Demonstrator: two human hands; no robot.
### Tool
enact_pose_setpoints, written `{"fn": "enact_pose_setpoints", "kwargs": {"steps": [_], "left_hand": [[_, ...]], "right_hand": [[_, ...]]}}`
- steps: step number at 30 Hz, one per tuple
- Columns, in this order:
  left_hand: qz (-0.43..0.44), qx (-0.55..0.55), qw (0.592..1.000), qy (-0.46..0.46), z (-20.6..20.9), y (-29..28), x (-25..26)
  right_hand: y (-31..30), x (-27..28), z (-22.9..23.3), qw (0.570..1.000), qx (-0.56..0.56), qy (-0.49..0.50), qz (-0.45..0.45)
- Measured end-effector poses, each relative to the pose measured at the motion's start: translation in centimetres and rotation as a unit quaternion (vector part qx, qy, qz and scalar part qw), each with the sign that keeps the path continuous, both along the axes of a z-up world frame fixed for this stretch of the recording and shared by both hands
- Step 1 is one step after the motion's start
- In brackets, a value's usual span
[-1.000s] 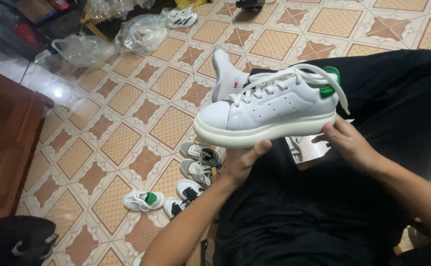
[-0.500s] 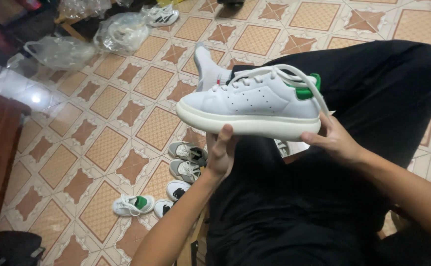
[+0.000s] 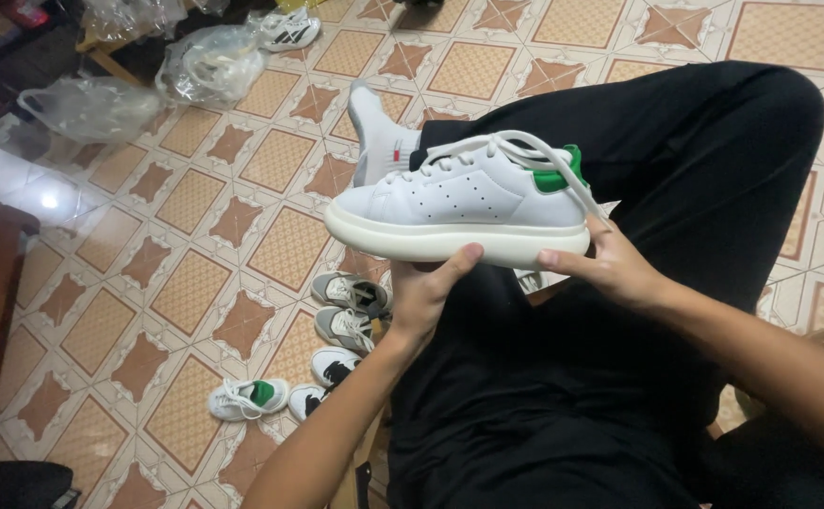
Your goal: Threading shoelaces through the eyelets of a white sneaker while sitting on the floor.
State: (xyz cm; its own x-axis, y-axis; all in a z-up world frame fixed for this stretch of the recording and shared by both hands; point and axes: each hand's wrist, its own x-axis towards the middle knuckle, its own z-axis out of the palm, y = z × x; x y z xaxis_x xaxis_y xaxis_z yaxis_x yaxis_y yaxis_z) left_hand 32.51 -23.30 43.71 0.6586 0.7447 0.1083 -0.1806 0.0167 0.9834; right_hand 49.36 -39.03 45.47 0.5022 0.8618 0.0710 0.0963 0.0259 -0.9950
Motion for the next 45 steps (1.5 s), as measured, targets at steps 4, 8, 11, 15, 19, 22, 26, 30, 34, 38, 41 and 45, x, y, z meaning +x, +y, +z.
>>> {"fn": "enact_pose_setpoints", "kwargs": {"steps": [4,8,11,15,19,22,26,30,34,38,41,45], "left_hand": [[-0.001,-0.001,1.000,0.013,1.2,-0.6,0.0],[0.001,0.020,1.000,0.008,1.0,-1.0,0.1],[-0.005,0.039,0.999,-0.017,1.3,-0.9,-0.1],[-0.011,0.034,0.994,-0.103,0.6,-0.4,-0.3],[0.004,0.010,0.990,-0.139,0.7,-0.2,-0.3],[-0.009,-0.039,0.990,-0.135,0.7,-0.1,-0.3],[0.003,-0.047,0.993,-0.110,0.9,-0.3,-0.2],[0.011,-0.039,0.994,-0.098,1.2,0.1,0.0],[0.077,-0.033,0.990,-0.112,-0.4,1.0,0.4],[0.122,-0.063,0.985,-0.107,-0.1,1.3,0.6],[0.150,-0.053,0.986,-0.044,-1.7,2.3,1.5],[0.115,-0.050,0.988,0.092,-3.6,2.8,2.5]], "right_hand": [[-0.1,1.2,-1.5,1.000,-0.004,-0.005,-0.003],[-0.3,2.2,-3.5,1.000,-0.022,0.004,0.008],[-0.4,3.2,-4.7,0.999,-0.037,0.030,0.019],[-0.3,3.0,-4.8,0.982,-0.027,0.184,0.025],[0.0,2.9,-4.0,0.965,0.001,0.256,0.046],[0.4,2.4,-1.9,0.959,-0.001,0.268,0.092],[0.7,1.8,-0.4,0.957,-0.034,0.281,0.066],[0.8,1.2,0.4,0.954,-0.038,0.290,0.066],[0.5,4.1,-3.7,0.967,-0.019,0.246,0.067],[0.6,4.4,-2.8,0.979,-0.042,0.200,-0.009],[0.5,5.7,-2.9,0.982,-0.018,0.184,-0.047],[0.3,6.0,-1.4,0.980,0.001,0.164,-0.113]]}}
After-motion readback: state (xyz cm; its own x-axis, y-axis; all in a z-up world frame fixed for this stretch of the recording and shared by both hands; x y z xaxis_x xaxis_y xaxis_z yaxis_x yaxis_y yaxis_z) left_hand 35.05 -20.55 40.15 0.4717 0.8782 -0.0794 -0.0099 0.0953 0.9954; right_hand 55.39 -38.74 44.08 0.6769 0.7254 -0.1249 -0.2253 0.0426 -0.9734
